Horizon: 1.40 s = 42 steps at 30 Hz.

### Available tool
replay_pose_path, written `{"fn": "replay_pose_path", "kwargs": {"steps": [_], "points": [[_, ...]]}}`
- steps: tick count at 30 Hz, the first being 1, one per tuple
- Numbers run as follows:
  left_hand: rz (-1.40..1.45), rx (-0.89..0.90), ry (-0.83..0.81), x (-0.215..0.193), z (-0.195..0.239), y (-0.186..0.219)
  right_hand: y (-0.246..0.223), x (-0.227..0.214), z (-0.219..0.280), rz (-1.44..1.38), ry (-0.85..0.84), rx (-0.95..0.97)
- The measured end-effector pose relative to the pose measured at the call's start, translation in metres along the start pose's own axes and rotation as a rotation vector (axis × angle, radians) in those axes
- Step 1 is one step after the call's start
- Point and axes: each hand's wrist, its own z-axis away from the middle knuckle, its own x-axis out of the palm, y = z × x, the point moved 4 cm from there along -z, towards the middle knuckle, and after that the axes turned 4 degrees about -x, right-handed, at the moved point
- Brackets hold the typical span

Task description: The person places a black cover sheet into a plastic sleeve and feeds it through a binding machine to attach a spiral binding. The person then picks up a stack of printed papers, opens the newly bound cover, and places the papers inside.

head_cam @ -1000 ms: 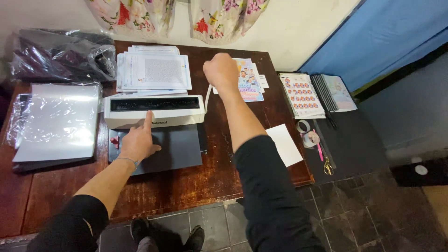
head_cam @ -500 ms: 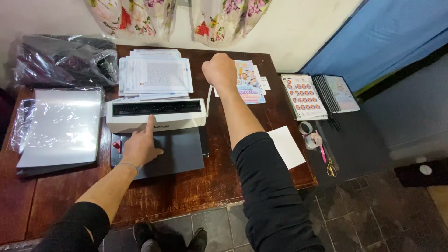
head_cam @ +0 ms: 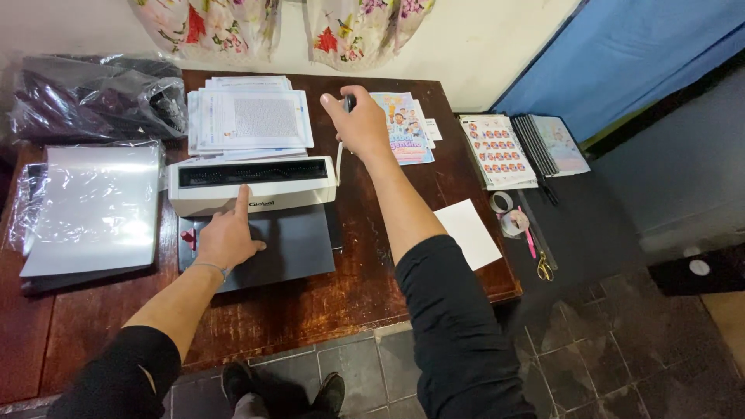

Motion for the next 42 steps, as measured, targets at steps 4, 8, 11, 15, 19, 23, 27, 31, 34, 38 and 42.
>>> {"fn": "replay_pose_path", "kwargs": {"steps": [4, 8, 11, 15, 19, 23, 27, 31, 34, 38, 42], "points": [[-0.02, -0.023, -0.032, 0.002, -0.001, 0.0, 0.061, 0.008, -0.005, 0.122, 0.265, -0.429], [-0.021, 0.003, -0.005, 0.005, -0.003, -0.002, 0.064, 0.0, 0.045, -0.273, 0.288, -0.025], [-0.016, 0.006, 0.003, 0.006, -0.004, -0.003, 0.114, 0.02, 0.066, -0.298, 0.345, 0.09], [-0.013, -0.002, -0.006, 0.003, -0.003, -0.002, 0.161, 0.052, 0.099, -0.093, 0.364, 0.035], [0.0, -0.019, -0.024, 0.0, 0.0, 0.0, 0.157, 0.081, 0.136, 0.043, 0.188, 0.053], [0.02, 0.014, 0.014, 0.001, 0.001, -0.002, 0.141, 0.11, 0.163, 0.398, -0.083, -0.167], [0.011, 0.024, 0.004, 0.0, 0.007, -0.003, 0.136, 0.125, 0.178, 0.566, -0.098, -0.297], [0.05, 0.093, 0.061, 0.005, 0.013, -0.014, 0.135, 0.128, 0.18, 0.612, -0.116, -0.326], [0.06, 0.152, 0.093, 0.008, 0.015, -0.022, 0.134, 0.129, 0.179, 0.621, -0.134, -0.313], [0.043, 0.22, 0.041, 0.009, 0.021, -0.029, 0.134, 0.129, 0.179, 0.626, -0.108, -0.332], [-0.002, 0.332, 0.074, 0.032, 0.017, -0.042, 0.137, 0.13, 0.176, 0.645, -0.121, -0.334]]}}
